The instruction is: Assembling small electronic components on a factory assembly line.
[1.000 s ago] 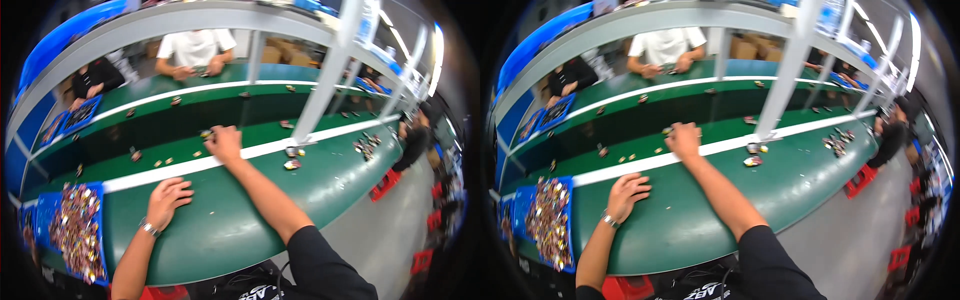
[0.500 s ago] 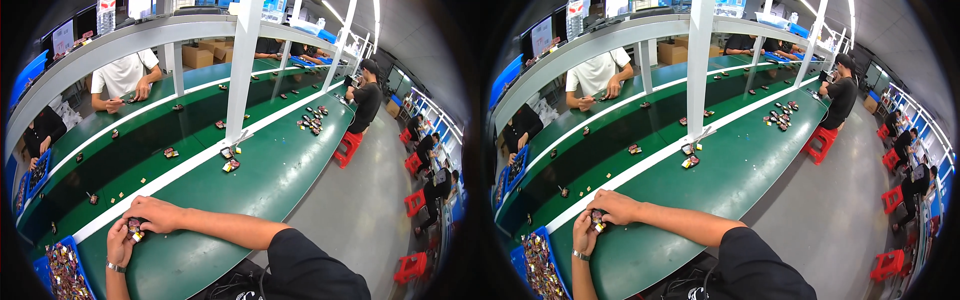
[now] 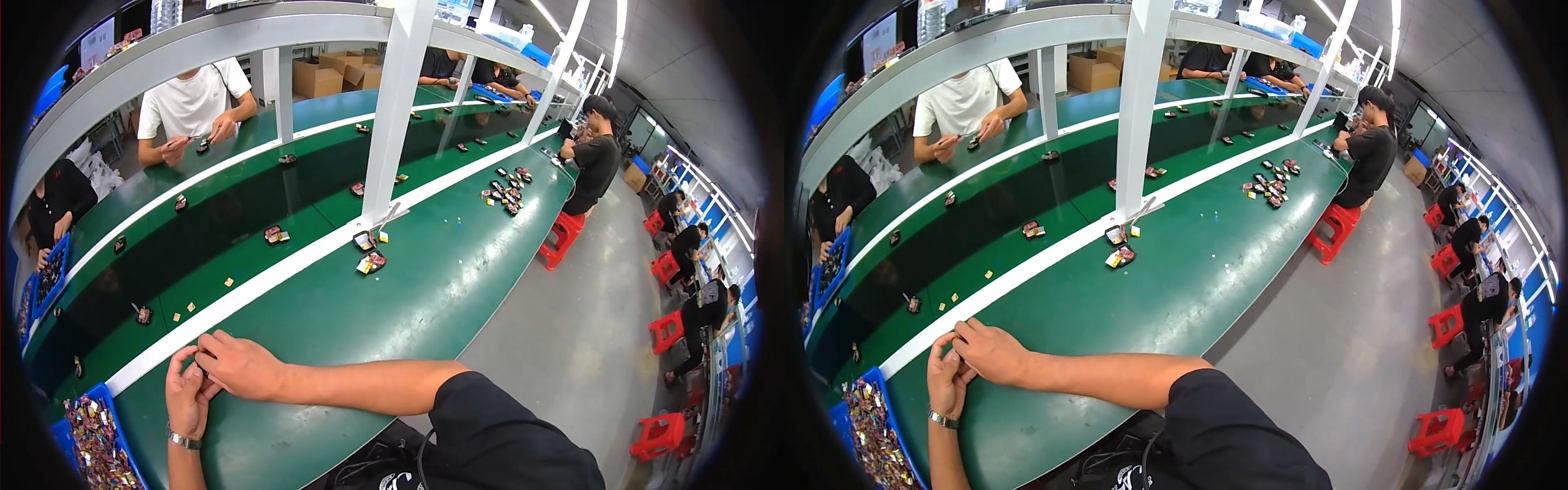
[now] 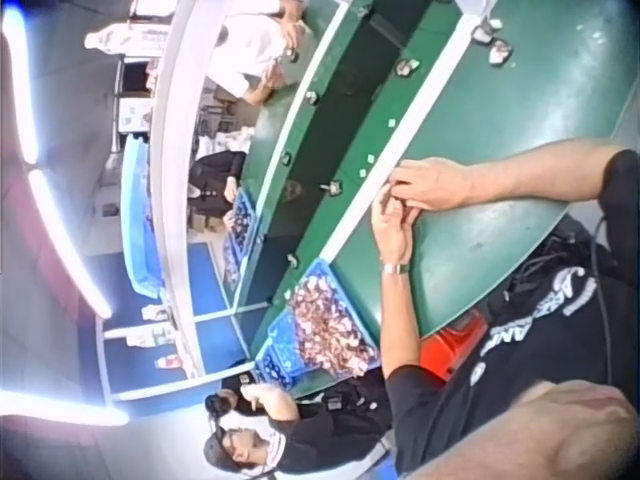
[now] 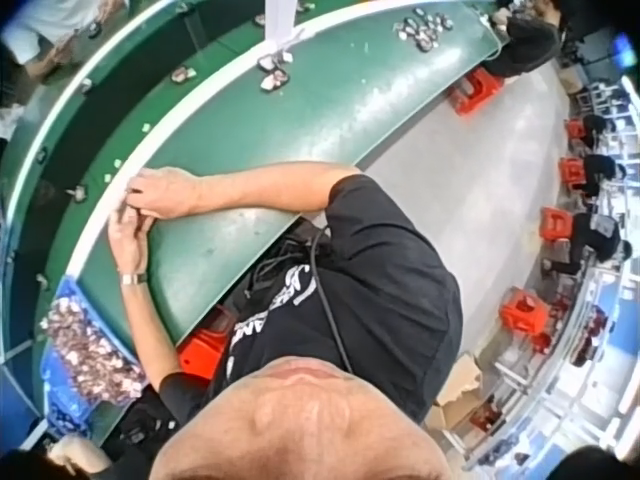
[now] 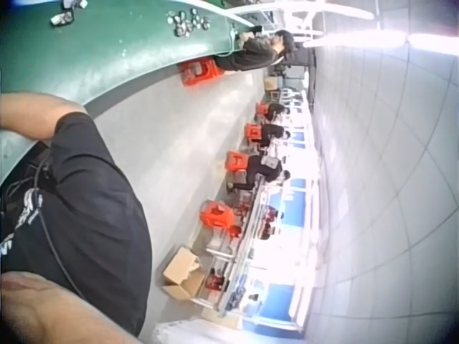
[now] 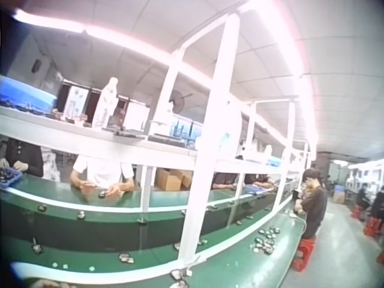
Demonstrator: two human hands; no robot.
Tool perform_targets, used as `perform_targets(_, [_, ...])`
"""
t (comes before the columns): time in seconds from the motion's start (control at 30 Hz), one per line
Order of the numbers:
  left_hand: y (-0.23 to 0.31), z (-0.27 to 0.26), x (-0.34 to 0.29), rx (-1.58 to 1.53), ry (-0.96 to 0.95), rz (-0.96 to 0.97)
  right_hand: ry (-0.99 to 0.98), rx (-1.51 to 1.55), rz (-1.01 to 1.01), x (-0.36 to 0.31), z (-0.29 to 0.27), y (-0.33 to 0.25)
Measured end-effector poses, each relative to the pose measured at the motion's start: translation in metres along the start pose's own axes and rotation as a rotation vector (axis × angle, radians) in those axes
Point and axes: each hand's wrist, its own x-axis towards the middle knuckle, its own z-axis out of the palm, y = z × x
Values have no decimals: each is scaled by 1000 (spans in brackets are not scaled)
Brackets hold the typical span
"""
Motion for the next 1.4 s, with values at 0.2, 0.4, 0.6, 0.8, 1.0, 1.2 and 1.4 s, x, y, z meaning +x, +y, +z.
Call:
perform_targets(0.2, [-2,3,-1,-6,3,19,-24,-40,-48,2,-5,4])
perform_targets(0.4, [-1,1,-2,76,3,1,-66,-39,-28,3,-2,3])
perform_targets(0.6, [2,4,-5,28,0,6,-12,-14,-144,4,-4,8])
perform_targets(0.8, [2,5,-3,13,20,1,-25,14,-172,4,-7,9])
perform_targets(1.0, [5,5,-2,-17,1,-11,-49,-38,-140,8,-11,11])
perform_targets(1.2, [9,11,-6,23,8,-48,-125,63,-178,18,-21,16])
perform_targets(1.4, [3,13,4,-20,-91,-47,-273,193,-79,14,-38,31])
